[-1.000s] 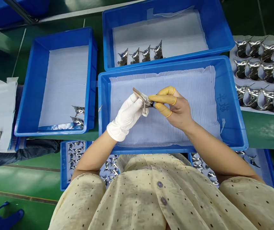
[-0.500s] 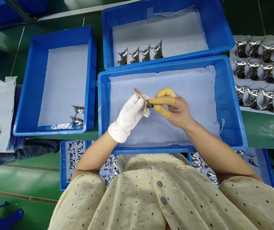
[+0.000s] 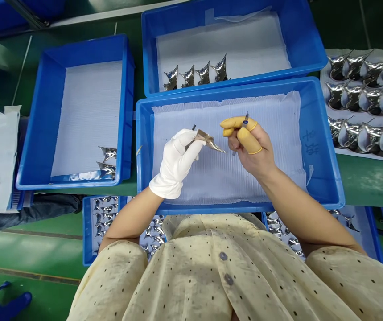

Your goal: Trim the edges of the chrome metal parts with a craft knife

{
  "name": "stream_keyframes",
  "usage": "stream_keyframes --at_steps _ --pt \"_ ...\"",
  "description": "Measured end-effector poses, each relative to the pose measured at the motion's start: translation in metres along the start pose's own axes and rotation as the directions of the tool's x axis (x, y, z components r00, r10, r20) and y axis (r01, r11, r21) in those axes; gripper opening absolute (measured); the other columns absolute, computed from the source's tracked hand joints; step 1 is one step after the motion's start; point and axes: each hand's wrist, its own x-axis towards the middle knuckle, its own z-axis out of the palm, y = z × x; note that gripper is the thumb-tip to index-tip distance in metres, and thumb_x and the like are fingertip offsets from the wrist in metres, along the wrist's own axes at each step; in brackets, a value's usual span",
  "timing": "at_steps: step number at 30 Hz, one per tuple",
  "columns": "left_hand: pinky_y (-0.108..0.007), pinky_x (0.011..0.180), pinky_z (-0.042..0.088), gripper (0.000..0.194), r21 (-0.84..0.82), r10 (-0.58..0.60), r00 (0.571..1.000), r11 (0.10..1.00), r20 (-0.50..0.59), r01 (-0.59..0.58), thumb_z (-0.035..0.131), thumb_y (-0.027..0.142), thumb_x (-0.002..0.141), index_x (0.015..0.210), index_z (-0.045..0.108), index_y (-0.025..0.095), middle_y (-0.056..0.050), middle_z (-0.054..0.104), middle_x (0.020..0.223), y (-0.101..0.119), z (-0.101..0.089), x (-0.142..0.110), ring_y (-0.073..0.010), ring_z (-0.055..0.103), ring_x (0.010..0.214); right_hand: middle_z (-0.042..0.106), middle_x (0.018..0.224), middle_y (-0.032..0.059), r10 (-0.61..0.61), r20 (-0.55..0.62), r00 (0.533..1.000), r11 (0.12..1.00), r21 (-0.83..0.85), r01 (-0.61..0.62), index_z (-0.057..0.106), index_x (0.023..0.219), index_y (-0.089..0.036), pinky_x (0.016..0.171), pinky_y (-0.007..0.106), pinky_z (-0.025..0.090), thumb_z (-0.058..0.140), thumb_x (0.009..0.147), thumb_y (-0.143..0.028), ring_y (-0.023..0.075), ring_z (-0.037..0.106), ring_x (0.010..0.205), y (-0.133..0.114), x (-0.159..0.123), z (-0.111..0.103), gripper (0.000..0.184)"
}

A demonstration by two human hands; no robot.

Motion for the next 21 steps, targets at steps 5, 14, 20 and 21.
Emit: stream_keyframes --at_steps 5,14,20,21 --pt "-0.030 0.063 0.049 0.030 0.000 0.032 0.999 0.999 -0.030 -0.032 0.065 0.049 0.103 0.099 0.076 0.022 -0.002 0.067 0.084 -0.002 0.000 0.002 -0.0105 0.054 0.058 0.066 0.090 0.0001 -0.053 0.129 0.990 0.999 0.017 0.052 0.077 0.104 -0.025 0.052 0.023 0.040 0.088 0.082 -0.046 0.0063 0.040 0.057 -0.001 -0.001 0.000 0.032" --pt "-0.028 0.049 0.042 0.065 -0.140 -0.264 0.960 0.951 0.093 0.275 0.051 0.072 0.102 0.067 0.068 0.020 0.001 0.050 0.045 0.006 0.001 -0.002 -0.0108 0.046 0.043 0.066 0.082 0.0025 -0.085 -0.046 0.995 0.993 -0.087 0.081 0.077 0.093 -0.025 0.053 0.028 0.041 0.084 0.085 -0.060 0.0113 0.051 0.062 0.006 0.010 0.005 0.036" --pt "-0.027 0.039 0.033 0.073 -0.224 -0.393 0.897 0.873 0.204 0.434 0.045 0.080 0.099 0.063 0.062 0.020 -0.002 0.057 0.049 0.014 0.001 -0.002 -0.0085 0.040 0.037 0.068 0.081 0.0011 0.118 -0.108 0.987 0.993 -0.012 -0.120 0.074 0.098 -0.023 0.041 0.026 0.026 0.086 0.079 -0.066 0.0063 0.033 0.050 0.009 0.019 -0.001 0.047" --pt "-0.026 0.038 0.031 0.070 -0.221 -0.397 0.893 0.871 0.211 0.439 0.049 0.079 0.099 0.064 0.062 0.020 -0.002 0.057 0.050 0.013 0.001 -0.001 -0.0082 0.039 0.038 0.068 0.081 0.0012 0.134 -0.113 0.985 0.991 0.006 -0.134 0.074 0.096 -0.023 0.041 0.026 0.025 0.087 0.077 -0.065 0.0061 0.033 0.050 0.007 0.019 0.001 0.048"
